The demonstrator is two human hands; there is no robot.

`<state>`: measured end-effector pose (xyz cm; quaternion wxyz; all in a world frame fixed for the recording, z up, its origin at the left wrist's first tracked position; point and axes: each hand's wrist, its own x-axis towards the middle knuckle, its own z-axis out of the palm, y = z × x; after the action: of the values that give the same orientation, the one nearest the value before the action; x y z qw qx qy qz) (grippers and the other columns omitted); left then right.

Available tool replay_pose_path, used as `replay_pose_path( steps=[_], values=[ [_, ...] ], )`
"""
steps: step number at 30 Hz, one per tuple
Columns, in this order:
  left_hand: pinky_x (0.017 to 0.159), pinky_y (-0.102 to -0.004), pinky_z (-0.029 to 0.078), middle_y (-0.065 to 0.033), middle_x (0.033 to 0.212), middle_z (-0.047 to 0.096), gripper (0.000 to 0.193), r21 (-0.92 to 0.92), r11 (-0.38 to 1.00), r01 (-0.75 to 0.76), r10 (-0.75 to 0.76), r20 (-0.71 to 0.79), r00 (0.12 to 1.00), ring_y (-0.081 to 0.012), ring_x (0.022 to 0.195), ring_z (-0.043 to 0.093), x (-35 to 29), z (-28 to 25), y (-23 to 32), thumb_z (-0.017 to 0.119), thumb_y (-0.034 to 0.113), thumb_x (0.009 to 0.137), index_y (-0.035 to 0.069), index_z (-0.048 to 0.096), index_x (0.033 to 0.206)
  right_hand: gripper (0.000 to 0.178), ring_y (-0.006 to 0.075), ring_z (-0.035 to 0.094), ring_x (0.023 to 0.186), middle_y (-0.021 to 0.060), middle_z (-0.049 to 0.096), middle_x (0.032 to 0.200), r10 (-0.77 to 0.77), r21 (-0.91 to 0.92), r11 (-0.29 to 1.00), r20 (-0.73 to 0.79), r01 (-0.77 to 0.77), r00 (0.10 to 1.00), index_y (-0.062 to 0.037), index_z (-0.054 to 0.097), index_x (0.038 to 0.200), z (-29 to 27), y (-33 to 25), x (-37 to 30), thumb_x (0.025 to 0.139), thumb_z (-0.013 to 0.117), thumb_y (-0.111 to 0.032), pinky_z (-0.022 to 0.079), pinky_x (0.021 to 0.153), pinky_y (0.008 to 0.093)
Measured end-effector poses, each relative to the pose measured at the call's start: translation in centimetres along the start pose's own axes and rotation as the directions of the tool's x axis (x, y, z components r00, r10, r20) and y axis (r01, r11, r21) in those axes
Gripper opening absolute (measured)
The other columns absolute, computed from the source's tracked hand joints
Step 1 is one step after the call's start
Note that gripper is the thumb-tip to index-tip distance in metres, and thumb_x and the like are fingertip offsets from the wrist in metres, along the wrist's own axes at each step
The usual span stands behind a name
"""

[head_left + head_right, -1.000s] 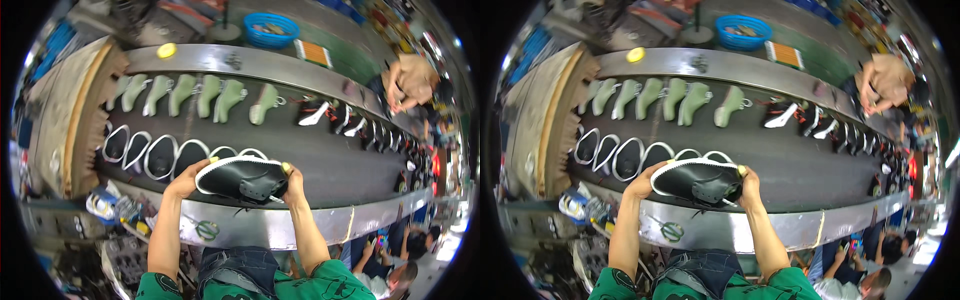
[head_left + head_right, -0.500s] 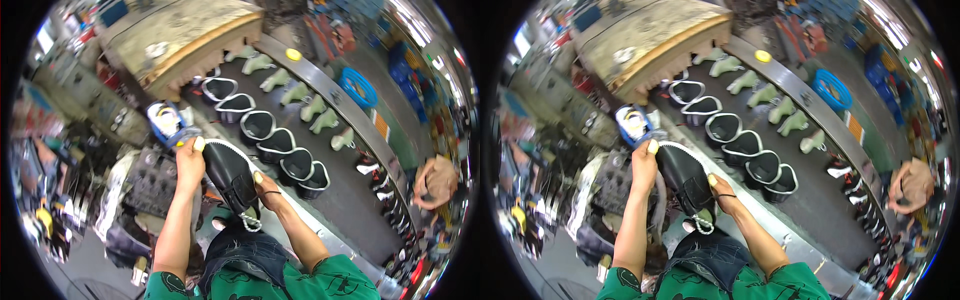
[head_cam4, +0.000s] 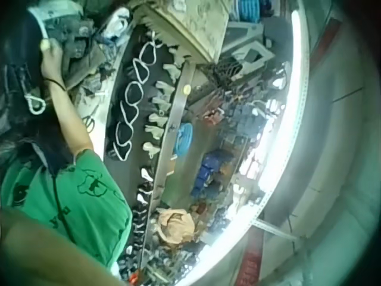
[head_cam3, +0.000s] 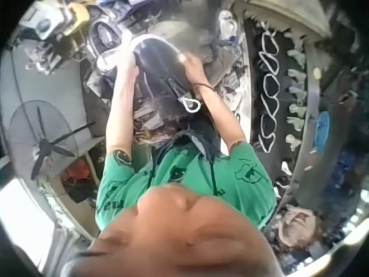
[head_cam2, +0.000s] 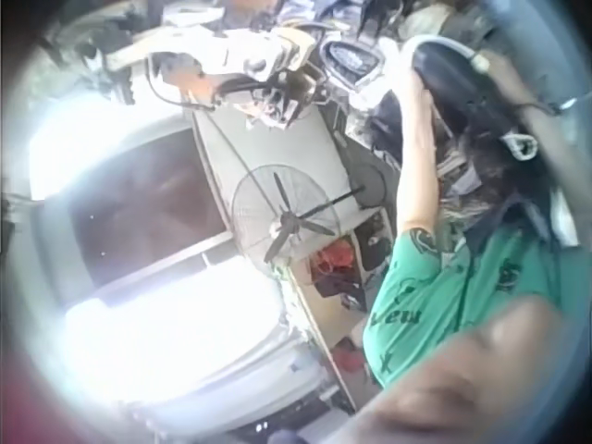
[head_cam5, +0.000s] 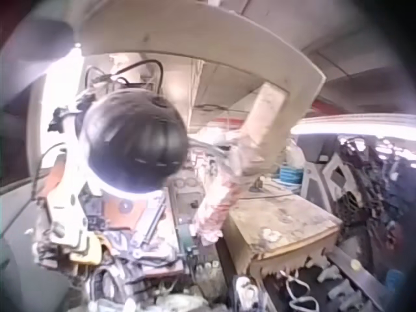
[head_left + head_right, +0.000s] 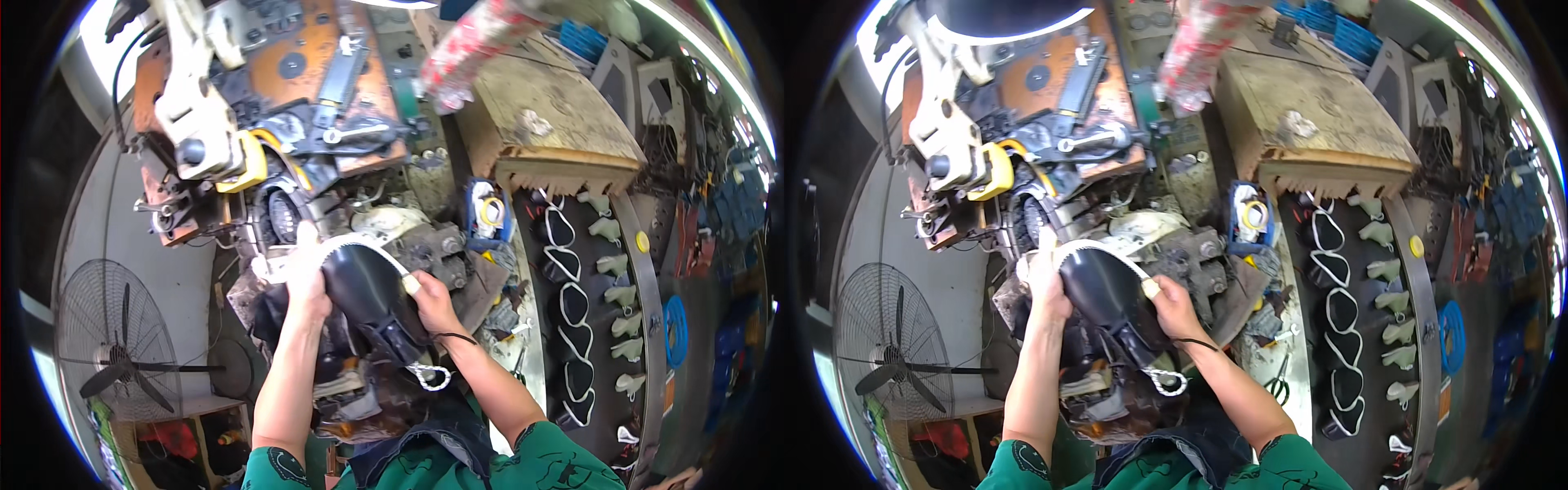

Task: The person picks shoe lasts and uppers from a conveyor belt, fits the uppers onto the lasts, and processes them in a toe lasting machine.

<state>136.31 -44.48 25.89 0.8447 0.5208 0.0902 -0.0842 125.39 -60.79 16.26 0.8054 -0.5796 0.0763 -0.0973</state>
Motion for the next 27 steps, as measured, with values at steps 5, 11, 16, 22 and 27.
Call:
replay_pose_path(
  steps=[5, 11, 16, 22, 27],
  values=[
    [0.055, -0.028, 0.047, -0.0004, 0.07, 0.058, 0.046, 0.106, 0.951, -0.289, 0.306, -0.227, 0.925, -0.0102, 0.06, 0.056, 3.5, -9.1, 1.2, 0.047, 0.049, 0.097, 0.008, 0.06, 0.079, 0.024, 0.0064, 0.056, 0.071, -0.0002, 0.064, 0.085, 0.063, 0.181, 0.982, -0.07, -0.05, 0.996, 0.0003, 0.064, 0.1, 10.4, 3.6, 6.0, 0.095, 0.058, -0.022, 0.045, 0.065, 0.0219],
    [0.072, -0.0277, 0.052, -0.0053, 0.096, 0.065, 0.026, -0.155, 0.986, -0.061, 0.055, -0.042, 0.998, -0.0137, 0.079, 0.063, 2.4, -11.8, 0.1, 0.053, 0.023, 0.098, -0.001, 0.06, 0.108, 0.018, 0.0061, 0.054, 0.064, -0.0005, 0.063, 0.078, 0.099, 0.266, 0.964, -0.284, -0.021, 0.954, -0.0005, 0.064, 0.091, 15.9, 5.8, 9.4, 0.095, 0.054, -0.014, 0.043, 0.059, 0.0213],
    [0.066, -0.0223, 0.048, -0.0025, 0.09, 0.064, 0.019, -0.059, 0.996, -0.064, 0.059, -0.088, 0.994, -0.0086, 0.074, 0.059, 4.2, -13.2, -0.4, 0.052, 0.011, 0.096, -0.001, 0.061, 0.106, 0.019, 0.0061, 0.053, 0.066, -0.0005, 0.063, 0.078, 0.102, 0.273, 0.962, -0.326, -0.009, 0.94, -0.0008, 0.064, 0.089, 16.7, 7.0, 9.7, 0.096, 0.053, -0.014, 0.043, 0.06, 0.0212],
    [0.056, -0.0171, 0.038, 0.0019, 0.083, 0.063, 0.017, 0.01, 0.992, -0.126, 0.126, -0.105, 0.986, -0.0023, 0.064, 0.051, 5.6, -14.5, -1.3, 0.054, 0.011, 0.095, -0.001, 0.065, 0.101, 0.019, 0.0049, 0.047, 0.062, -0.0022, 0.058, 0.072, 0.12, 0.157, 0.985, -0.37, -0.065, 0.921, -0.0015, 0.062, 0.085, 17.1, 6.6, 9.5, 0.096, 0.053, -0.015, 0.039, 0.057, 0.0225],
    [0.058, -0.0175, 0.04, 0.0008, 0.084, 0.063, 0.017, 0.015, 0.983, -0.181, 0.182, -0.122, 0.976, -0.0036, 0.065, 0.052, 5.5, -13.9, -1.3, 0.054, 0.011, 0.095, -0.001, 0.064, 0.102, 0.022, 0.0085, 0.042, 0.064, -0.0004, 0.051, 0.066, 0.091, 0.071, 0.995, -0.427, -0.067, 0.9, 0.0035, 0.058, 0.085, 17.5, 6.2, 9.6, 0.093, 0.053, -0.016, 0.038, 0.059, 0.0276]
  ],
)
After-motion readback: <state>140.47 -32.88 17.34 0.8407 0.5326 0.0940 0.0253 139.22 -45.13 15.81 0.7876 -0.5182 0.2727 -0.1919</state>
